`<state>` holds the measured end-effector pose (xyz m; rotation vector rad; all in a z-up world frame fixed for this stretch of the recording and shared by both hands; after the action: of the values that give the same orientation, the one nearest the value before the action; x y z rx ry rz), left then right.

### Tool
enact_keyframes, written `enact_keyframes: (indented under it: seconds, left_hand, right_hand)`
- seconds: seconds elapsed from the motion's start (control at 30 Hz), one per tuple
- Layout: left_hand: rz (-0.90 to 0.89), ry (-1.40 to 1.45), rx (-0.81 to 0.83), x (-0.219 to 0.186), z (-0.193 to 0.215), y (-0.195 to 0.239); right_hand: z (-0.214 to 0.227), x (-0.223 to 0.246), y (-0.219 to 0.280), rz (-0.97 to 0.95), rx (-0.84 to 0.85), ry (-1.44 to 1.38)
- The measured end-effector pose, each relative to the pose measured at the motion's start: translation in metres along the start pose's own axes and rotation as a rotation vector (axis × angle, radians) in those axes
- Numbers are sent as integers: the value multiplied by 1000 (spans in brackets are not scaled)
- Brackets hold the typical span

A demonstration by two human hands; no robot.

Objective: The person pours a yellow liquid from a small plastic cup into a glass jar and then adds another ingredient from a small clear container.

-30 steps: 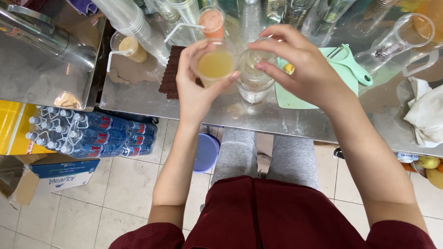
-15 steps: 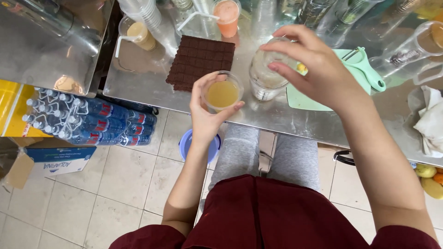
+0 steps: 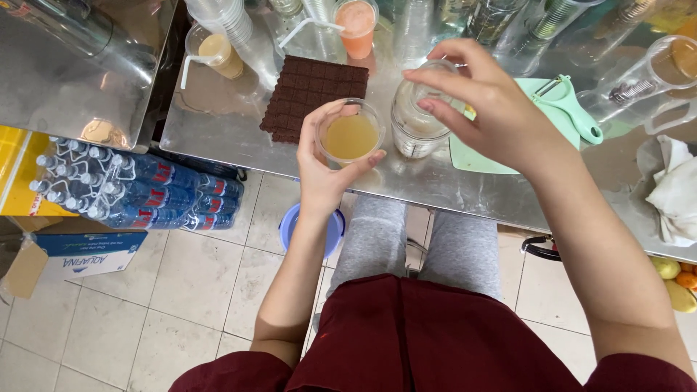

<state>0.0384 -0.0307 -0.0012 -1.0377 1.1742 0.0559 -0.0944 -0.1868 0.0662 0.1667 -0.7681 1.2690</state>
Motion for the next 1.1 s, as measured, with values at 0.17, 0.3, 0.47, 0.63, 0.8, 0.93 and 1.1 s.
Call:
enact_keyframes:
  seconds: [0.17, 0.3, 0.47, 0.63, 0.8, 0.93, 1.1]
  left_hand:
    - [-2, 23, 2, -2, -2, -4]
    - [-5, 22, 19, -6, -7, -11]
    - [-5, 23, 68, -12, -17, -25]
    - [-52, -99, 138, -16, -24, -39]
    - [9, -189, 182, -18, -35, -53]
    - [-61, -353, 223, -21, -41, -59]
    - [-43, -496, 267, -15, -44, -59]
  right_hand:
    - [7, 2, 0, -34, -11, -27]
    - [0, 2, 3, 1, -12, -17]
    - [5, 3, 1, -14, -42, -78]
    - [34, -4, 12, -9, -282, -99]
    - [43, -14, 23, -58, -353, -117]
    - [43, -17, 27, -80, -356, -137]
    - [45, -20, 29, -120, -370, -160]
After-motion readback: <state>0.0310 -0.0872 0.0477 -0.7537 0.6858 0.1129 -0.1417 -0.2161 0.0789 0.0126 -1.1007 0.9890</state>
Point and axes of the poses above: each hand's wrist, its own y-axis away from the middle knuckle, its own z-axis out of the back of the hand, x = y × z, the point moved 8 cm from there along -y, towards the middle knuckle, and after that the axes turned 14 degrees about -z, right-handed, at the moved point
